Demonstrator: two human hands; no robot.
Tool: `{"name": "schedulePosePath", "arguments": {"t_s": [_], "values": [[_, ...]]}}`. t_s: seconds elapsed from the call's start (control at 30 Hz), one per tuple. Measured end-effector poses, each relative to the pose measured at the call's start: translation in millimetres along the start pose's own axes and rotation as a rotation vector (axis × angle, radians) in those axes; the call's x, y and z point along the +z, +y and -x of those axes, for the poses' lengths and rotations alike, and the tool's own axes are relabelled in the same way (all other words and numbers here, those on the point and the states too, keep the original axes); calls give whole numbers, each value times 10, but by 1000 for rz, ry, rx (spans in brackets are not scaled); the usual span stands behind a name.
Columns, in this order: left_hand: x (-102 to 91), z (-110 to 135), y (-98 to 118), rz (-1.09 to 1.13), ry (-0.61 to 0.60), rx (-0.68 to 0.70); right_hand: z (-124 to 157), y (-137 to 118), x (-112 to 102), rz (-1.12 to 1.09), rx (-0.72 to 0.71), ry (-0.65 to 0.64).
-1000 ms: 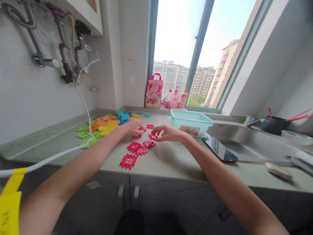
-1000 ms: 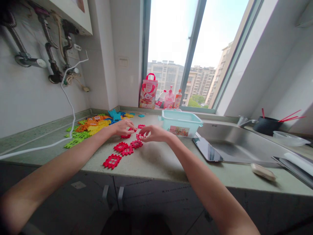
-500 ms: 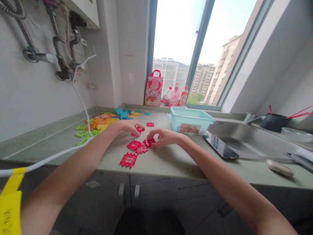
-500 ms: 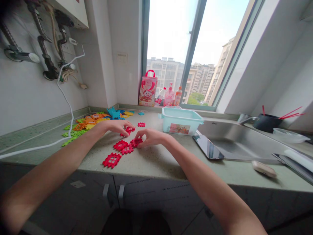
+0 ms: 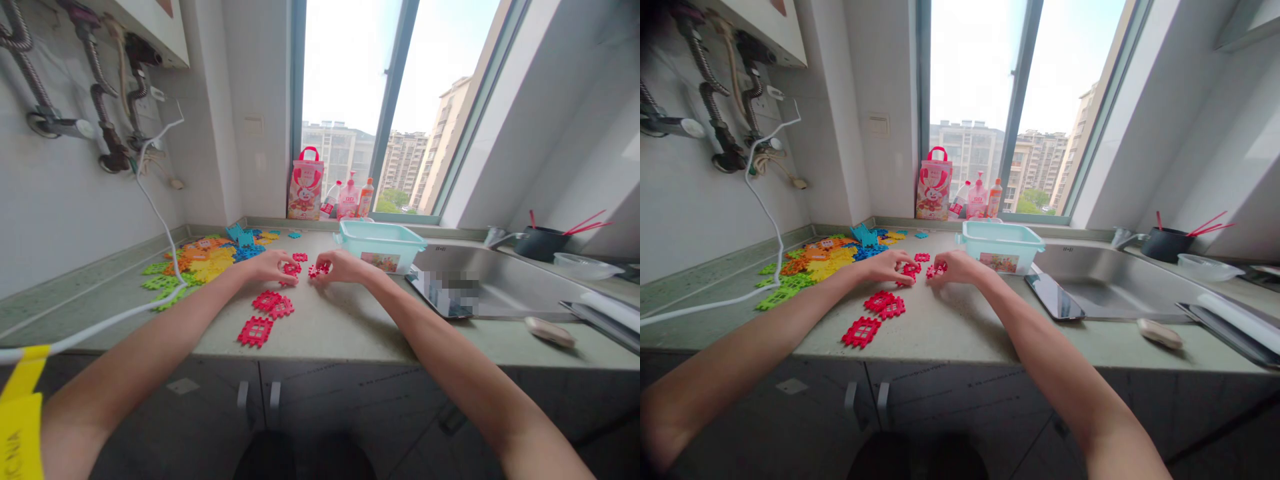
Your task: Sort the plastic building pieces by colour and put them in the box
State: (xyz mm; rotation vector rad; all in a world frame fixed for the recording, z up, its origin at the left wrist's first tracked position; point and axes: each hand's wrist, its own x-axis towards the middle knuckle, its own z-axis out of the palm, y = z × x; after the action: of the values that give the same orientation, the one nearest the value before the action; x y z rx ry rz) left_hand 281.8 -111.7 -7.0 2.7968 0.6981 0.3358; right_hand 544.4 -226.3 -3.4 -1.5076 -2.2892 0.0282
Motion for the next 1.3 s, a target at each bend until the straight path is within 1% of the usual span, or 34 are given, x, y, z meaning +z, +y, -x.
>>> {"name": "schedulePosePath", "arguments": {"t_s": [0.1, 0.13, 0.2, 0.27, 0.37, 0.47, 0.6, 0.73, 0.83, 0.87, 0.9, 1.0, 1.03, 1.1, 1.2, 1.3], "values": [[22, 4, 99, 52, -21, 1, -37, 52, 23, -36, -55, 162], [32, 4, 124, 71, -28, -10, -48, 53, 38, -54, -69, 197], [54, -1, 150, 127, -36, -8, -66, 37, 83, -82, -75, 218], [83, -13, 142, 215, -46, 16, -79, 9, 143, -97, -67, 180], [126, -36, 93, 354, -77, 13, -94, -21, 237, -97, -27, 72], [149, -54, 57, 411, -99, -8, -101, -12, 293, -126, 20, 16], [135, -58, 65, 352, -79, -14, -103, 5, 299, -166, 28, 9], [116, -43, 52, 224, -25, -39, -104, -21, 272, -103, 52, 23], [127, -49, -18, 117, 40, 45, -102, -17, 249, -23, 72, 27], [136, -58, -46, 82, 42, 63, -101, -6, 243, -4, 74, 29], [146, -71, -71, 48, 25, 60, -99, 10, 240, 10, 71, 30], [169, -116, -106, -19, -67, -7, -98, 59, 238, 26, 47, 21], [169, -131, -104, -35, -85, -18, -98, 69, 235, 29, 38, 16], [154, -151, -94, -63, -83, -11, -95, 72, 212, 49, 26, 15], [94, -150, -90, -105, -57, 14, -74, 26, 103, 97, 2, 61], [21, -108, -93, -102, -40, 47, -16, -66, -99, 125, -48, 181]]}}
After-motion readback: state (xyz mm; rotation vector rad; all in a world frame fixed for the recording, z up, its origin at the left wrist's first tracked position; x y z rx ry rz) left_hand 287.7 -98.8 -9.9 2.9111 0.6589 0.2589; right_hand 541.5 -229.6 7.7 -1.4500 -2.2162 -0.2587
